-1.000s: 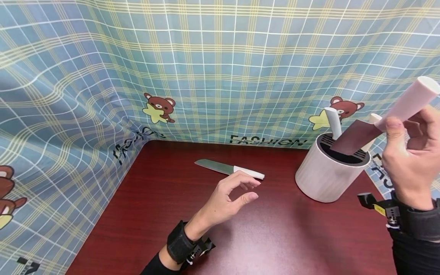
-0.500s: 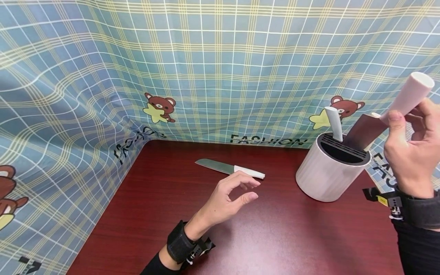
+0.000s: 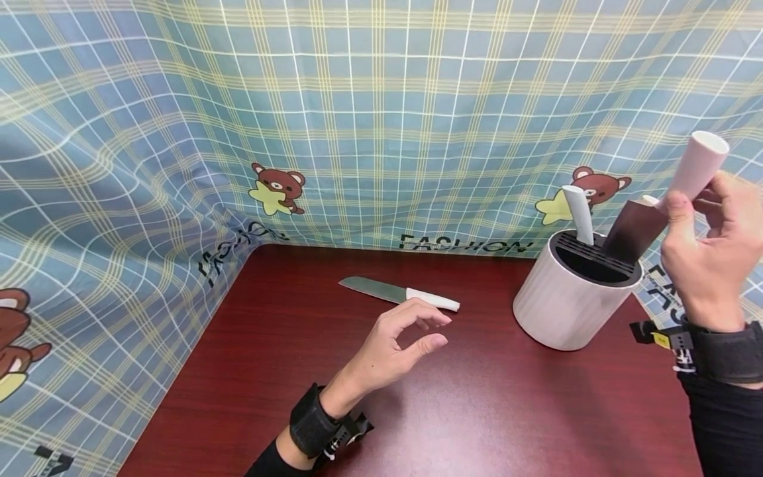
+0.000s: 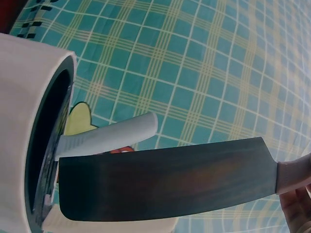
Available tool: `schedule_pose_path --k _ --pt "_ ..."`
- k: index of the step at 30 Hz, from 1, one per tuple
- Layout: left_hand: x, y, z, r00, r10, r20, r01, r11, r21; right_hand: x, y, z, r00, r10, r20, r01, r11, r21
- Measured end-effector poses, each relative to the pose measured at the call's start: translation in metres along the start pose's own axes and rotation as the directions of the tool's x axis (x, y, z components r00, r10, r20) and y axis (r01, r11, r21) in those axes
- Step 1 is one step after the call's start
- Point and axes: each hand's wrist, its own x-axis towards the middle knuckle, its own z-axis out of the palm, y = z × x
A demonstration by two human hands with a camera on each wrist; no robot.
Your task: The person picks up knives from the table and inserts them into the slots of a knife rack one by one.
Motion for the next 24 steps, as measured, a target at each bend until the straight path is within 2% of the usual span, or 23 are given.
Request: schedule_pose_path --k 11,24 --pt "0.002 0.001 0.0 1.0 0.001 0.003 -0.001 1.0 -0.001 0.001 0.01 -0.002 0.999 -0.036 -0.007 0.035 0.995 -0.096" --pt "0.004 0.001 0.002 1.0 -0.02 0.009 0.02 1.0 -0.003 0.004 0.017 -0.002 0.999 -0.041 -0.001 0.04 0.991 -0.128"
